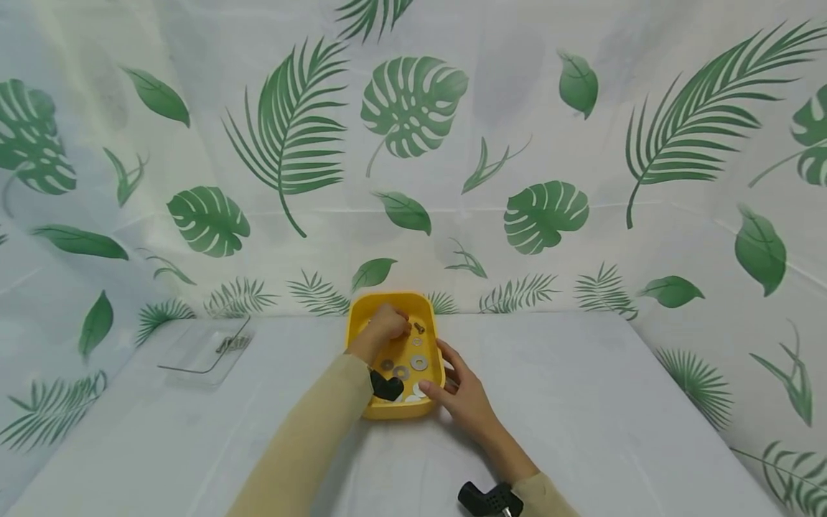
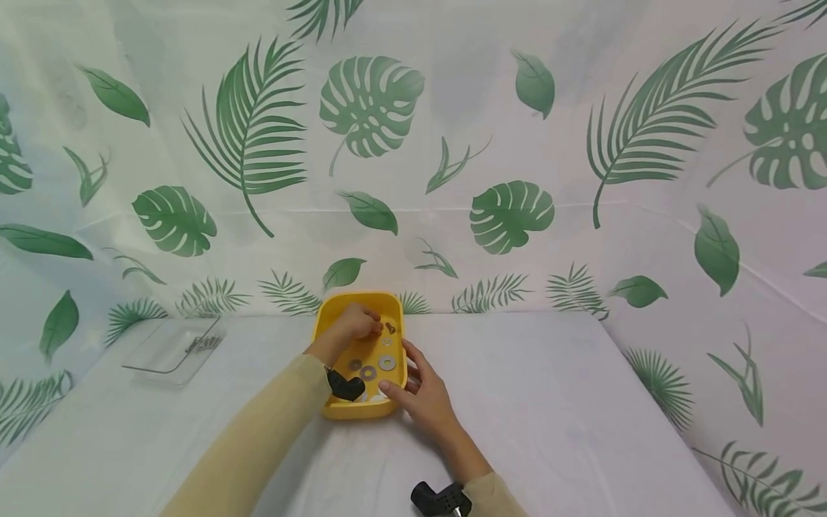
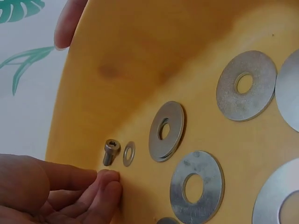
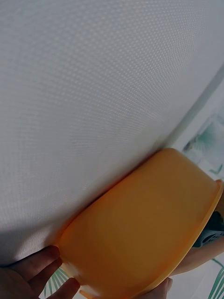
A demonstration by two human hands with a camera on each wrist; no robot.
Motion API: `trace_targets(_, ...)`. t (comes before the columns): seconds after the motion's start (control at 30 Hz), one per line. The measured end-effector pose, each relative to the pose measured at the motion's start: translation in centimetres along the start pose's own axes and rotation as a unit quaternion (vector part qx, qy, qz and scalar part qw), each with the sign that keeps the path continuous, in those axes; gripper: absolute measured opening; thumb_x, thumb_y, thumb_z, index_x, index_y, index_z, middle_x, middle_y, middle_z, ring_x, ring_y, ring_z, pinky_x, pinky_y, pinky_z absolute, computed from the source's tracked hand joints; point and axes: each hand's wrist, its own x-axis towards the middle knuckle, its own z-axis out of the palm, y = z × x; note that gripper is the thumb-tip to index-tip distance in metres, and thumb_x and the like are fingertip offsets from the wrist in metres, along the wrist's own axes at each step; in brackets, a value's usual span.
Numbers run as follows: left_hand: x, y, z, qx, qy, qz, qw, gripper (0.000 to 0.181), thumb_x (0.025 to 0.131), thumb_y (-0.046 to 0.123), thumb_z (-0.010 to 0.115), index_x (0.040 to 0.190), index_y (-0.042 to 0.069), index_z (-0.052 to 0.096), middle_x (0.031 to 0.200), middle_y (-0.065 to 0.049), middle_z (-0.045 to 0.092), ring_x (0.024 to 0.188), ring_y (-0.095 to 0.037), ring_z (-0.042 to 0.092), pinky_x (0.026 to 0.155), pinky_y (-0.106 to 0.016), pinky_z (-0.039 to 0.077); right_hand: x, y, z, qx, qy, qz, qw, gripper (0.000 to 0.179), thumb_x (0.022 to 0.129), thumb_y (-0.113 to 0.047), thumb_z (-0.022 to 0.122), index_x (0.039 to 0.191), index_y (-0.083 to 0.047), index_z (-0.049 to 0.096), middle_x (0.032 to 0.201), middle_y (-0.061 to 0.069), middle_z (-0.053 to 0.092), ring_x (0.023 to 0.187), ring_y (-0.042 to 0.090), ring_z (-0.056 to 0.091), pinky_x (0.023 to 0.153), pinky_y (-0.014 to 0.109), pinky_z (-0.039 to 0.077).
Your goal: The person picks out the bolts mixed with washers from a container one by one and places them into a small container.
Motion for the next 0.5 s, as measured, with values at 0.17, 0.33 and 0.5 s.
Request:
trace_targets(0.17, 0.4, 0.0, 0.2, -0.033, -0.001, -0.019, 0.9993, 0.022, 0.089, -0.002, 0.069, 0.11, -0.009, 0.071, 0.094, -0.017, 0.071, 0.07, -0.019, 0.066, 0.063, -0.021, 0.057, 0.0, 0.0, 0.1, 0.001, 0.001, 0.002, 1.0, 0.078, 0.092, -0.028, 0.074, 0.158, -0.024, 0.033, 0.162, 0.008, 0.04, 0.137, 0.034, 0.055, 0.104, 0.038, 0.054)
trace_targets(0.33, 0.8, -0.1, 0.7, -0.053, -0.021, -0.029, 0.998, 0.025, 0.09, -0.001, 0.068, 0.115, -0.006, 0.071, 0.095, -0.016, 0.072, 0.072, -0.019, 0.066, 0.07, -0.025, 0.059, 0.0, 0.0, 0.2, 0.008, -0.006, 0.003, 0.9999, 0.079, 0.093, -0.027, 0.074, 0.159, -0.023, 0.032, 0.162, 0.01, 0.039, 0.136, 0.035, 0.055, 0.103, 0.036, 0.055)
trace_targets(0.5, 0.8, -0.2, 1.3, -0.054, -0.026, -0.014, 0.9981, 0.027, 0.091, 0.001, 0.068, 0.117, -0.005, 0.071, 0.099, -0.016, 0.07, 0.075, -0.022, 0.066, 0.074, -0.029, 0.061, 0.0, -0.2, 0.0, 0.014, -0.007, 0.002, 0.9999, 0.08, 0.092, -0.026, 0.075, 0.159, -0.021, 0.031, 0.162, 0.011, 0.039, 0.138, 0.036, 0.053, 0.102, 0.035, 0.055)
